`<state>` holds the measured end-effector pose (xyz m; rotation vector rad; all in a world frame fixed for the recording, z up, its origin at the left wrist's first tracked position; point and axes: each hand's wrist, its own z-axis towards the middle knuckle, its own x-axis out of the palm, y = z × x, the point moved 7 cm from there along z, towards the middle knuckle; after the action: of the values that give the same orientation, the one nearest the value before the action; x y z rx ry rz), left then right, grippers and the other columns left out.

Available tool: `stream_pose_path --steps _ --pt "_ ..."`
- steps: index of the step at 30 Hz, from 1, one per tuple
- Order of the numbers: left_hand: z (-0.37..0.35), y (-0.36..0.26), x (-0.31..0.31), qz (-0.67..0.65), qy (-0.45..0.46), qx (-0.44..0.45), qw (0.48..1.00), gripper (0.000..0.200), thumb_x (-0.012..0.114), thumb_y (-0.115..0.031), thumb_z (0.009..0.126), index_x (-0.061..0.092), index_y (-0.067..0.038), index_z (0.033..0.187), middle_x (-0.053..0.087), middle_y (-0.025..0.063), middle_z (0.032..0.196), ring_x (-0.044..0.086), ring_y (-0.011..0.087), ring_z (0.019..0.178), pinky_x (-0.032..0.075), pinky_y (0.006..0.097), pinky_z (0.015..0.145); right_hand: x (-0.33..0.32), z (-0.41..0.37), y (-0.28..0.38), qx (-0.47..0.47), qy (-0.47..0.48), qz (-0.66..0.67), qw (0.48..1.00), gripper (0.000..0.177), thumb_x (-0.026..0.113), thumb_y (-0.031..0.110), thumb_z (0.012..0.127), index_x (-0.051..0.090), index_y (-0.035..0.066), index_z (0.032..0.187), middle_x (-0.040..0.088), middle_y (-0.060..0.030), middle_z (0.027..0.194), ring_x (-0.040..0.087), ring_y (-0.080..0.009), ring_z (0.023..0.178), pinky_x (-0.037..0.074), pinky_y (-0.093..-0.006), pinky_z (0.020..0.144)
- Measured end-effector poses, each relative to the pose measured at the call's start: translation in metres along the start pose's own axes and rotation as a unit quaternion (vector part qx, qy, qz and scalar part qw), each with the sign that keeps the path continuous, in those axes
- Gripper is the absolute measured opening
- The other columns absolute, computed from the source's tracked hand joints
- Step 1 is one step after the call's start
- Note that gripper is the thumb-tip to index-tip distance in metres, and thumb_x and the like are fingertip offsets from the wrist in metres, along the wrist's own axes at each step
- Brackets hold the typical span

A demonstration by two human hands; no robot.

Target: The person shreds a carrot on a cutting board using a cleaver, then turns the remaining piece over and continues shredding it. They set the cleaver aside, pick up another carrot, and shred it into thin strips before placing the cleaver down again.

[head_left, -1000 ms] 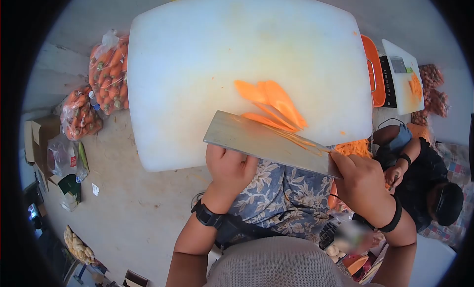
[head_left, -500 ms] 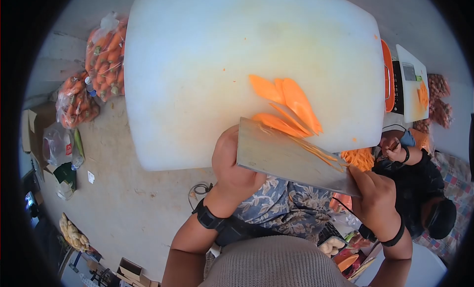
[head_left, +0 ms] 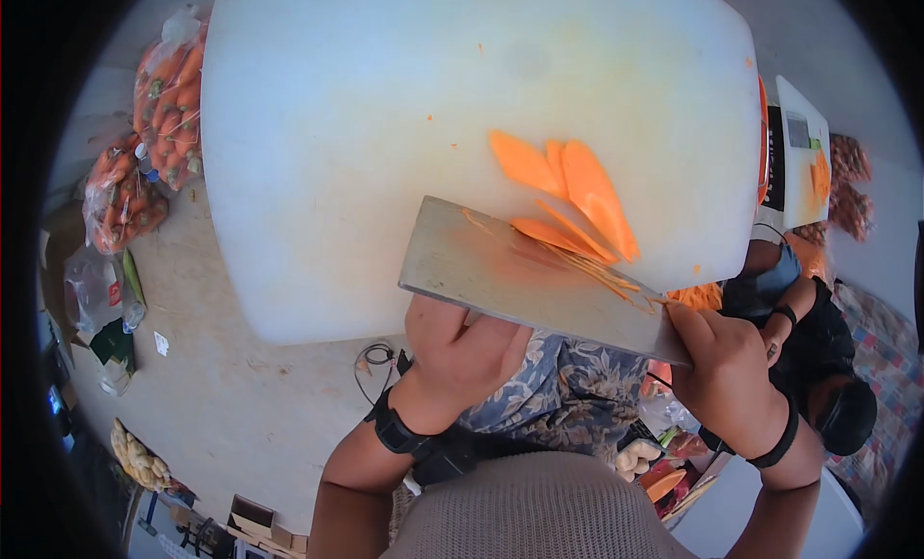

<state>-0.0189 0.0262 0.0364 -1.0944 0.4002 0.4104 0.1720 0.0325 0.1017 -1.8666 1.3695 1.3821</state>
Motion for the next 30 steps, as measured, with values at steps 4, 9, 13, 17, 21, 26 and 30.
stream_pose_path --steps 4,9,13,17,21,26,30 --pt "0.002 -0.001 0.002 -0.005 -0.039 0.018 0.999 0.032 0.077 -0.003 0.065 0.069 -0.005 0.096 0.061 0.0108 0.102 0.061 0.0303 0.088 0.05 0.0378 0.073 0.019 0.036 0.0 -0.012 -0.013 -0.025 1.0 0.027 0.065 0.004 0.062 0.055 0.002 0.088 0.055 -0.0107 0.067 0.059 -0.0296 0.055 0.047 -0.0399 0.051" --pt "0.005 -0.005 0.007 -0.002 -0.053 0.046 0.998 0.031 0.077 -0.003 0.069 0.069 -0.006 0.098 0.061 0.0104 0.101 0.061 0.0279 0.089 0.05 0.0351 0.072 0.015 0.052 -0.002 -0.026 -0.057 0.077 0.995 0.03 0.066 0.0 0.067 0.059 0.001 0.096 0.061 -0.0148 0.071 0.06 -0.0357 0.06 0.048 -0.0419 0.054" --pt "0.004 -0.006 0.007 0.004 -0.046 0.036 0.998 0.03 0.077 -0.003 0.068 0.069 -0.005 0.098 0.061 0.0109 0.102 0.06 0.0285 0.09 0.05 0.0365 0.072 0.013 0.043 0.004 -0.023 -0.077 0.06 0.995 0.032 0.065 -0.001 0.065 0.059 0.001 0.097 0.06 -0.0142 0.071 0.06 -0.0344 0.06 0.048 -0.0417 0.054" --pt "0.002 -0.005 0.007 0.022 -0.025 0.019 0.999 0.027 0.075 -0.003 0.069 0.07 -0.005 0.095 0.062 0.011 0.1 0.06 0.0311 0.09 0.05 0.0396 0.074 -0.004 0.022 0.014 -0.062 -0.106 0.001 0.993 0.033 0.069 0.007 0.063 0.058 0.003 0.094 0.055 -0.0085 0.065 0.059 -0.0268 0.055 0.047 -0.0368 0.05" --pt "-0.008 0.003 0.011 0.029 0.001 0.009 1.0 0.026 0.072 -0.006 0.068 0.071 -0.009 0.093 0.064 0.0111 0.099 0.061 0.0321 0.091 0.049 0.0404 0.078 -0.014 -0.004 0.017 -0.044 -0.088 -0.011 0.995 0.046 0.068 0.003 0.061 0.059 -0.003 0.106 0.053 -0.0068 0.065 0.058 -0.0238 0.054 0.046 -0.035 0.049" --pt "-0.017 0.005 0.014 0.067 0.009 0.004 0.998 0.03 0.073 -0.011 0.067 0.071 -0.011 0.098 0.066 0.0106 0.104 0.063 0.0314 0.093 0.049 0.0409 0.081 -0.011 -0.024 0.006 -0.04 -0.077 -0.014 0.996 0.05 0.065 0.002 0.058 0.06 -0.005 0.107 0.052 -0.007 0.065 0.058 -0.0226 0.055 0.045 -0.034 0.049" --pt "-0.014 0.006 0.013 0.051 -0.002 -0.004 0.999 0.035 0.074 -0.014 0.069 0.07 -0.012 0.103 0.067 0.0095 0.104 0.064 0.0308 0.095 0.05 0.0427 0.082 -0.009 -0.032 0.003 -0.041 -0.088 -0.019 0.995 0.052 0.065 0.001 0.057 0.059 -0.006 0.108 0.052 -0.0071 0.066 0.058 -0.0225 0.056 0.045 -0.0335 0.048"
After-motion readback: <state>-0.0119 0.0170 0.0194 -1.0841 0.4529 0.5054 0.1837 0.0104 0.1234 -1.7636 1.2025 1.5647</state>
